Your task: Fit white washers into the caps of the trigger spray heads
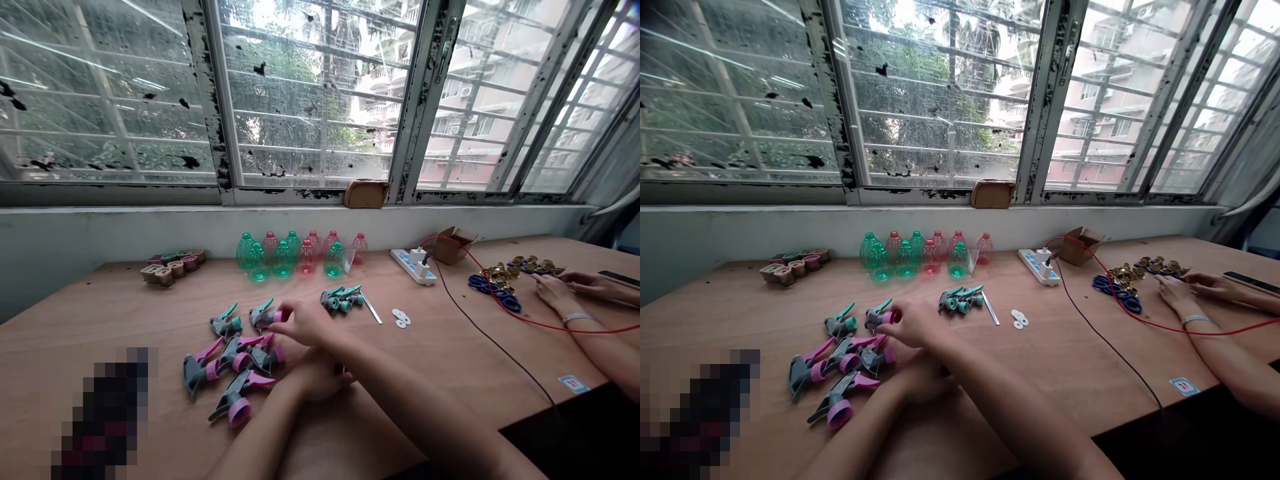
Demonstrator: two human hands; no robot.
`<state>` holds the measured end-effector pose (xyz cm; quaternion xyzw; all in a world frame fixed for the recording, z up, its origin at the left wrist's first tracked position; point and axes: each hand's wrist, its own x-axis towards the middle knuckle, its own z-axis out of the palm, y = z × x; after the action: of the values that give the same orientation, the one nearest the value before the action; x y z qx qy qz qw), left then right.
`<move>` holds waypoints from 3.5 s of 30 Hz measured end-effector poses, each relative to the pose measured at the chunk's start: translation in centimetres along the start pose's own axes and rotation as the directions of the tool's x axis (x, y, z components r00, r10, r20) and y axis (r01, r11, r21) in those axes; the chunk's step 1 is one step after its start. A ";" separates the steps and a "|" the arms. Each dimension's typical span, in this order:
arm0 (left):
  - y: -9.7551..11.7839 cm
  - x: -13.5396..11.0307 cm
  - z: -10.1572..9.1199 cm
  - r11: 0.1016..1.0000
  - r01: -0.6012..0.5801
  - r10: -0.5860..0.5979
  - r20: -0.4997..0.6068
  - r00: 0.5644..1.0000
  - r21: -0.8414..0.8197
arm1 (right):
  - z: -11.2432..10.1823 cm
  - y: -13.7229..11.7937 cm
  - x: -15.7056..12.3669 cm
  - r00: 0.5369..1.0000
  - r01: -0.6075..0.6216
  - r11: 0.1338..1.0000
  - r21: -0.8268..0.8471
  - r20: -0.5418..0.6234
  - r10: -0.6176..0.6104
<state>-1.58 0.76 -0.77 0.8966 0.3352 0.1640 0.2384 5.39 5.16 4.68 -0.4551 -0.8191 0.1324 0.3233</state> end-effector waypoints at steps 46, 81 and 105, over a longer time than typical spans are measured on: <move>-0.6 1.7 -0.6 0.954 0.097 -0.209 -0.399 0.893 -0.283 | -3.1 11.0 -8.4 0.985 -0.031 0.931 0.364 -0.148 0.090; -0.1 1.3 -0.6 0.954 0.034 -0.059 -0.077 0.995 -0.298 | -5.2 13.4 -8.8 0.987 -0.136 0.990 -0.044 -0.093 0.132; -0.2 1.3 -0.6 0.971 0.066 -0.102 -0.148 0.984 -0.230 | -10.3 17.9 -11.6 0.592 -0.765 0.641 -0.062 -0.460 0.662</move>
<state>-1.02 1.92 -0.23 0.8331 0.3700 0.2612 0.3175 28.24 4.56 -1.40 -0.8008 -0.4908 0.0513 0.3394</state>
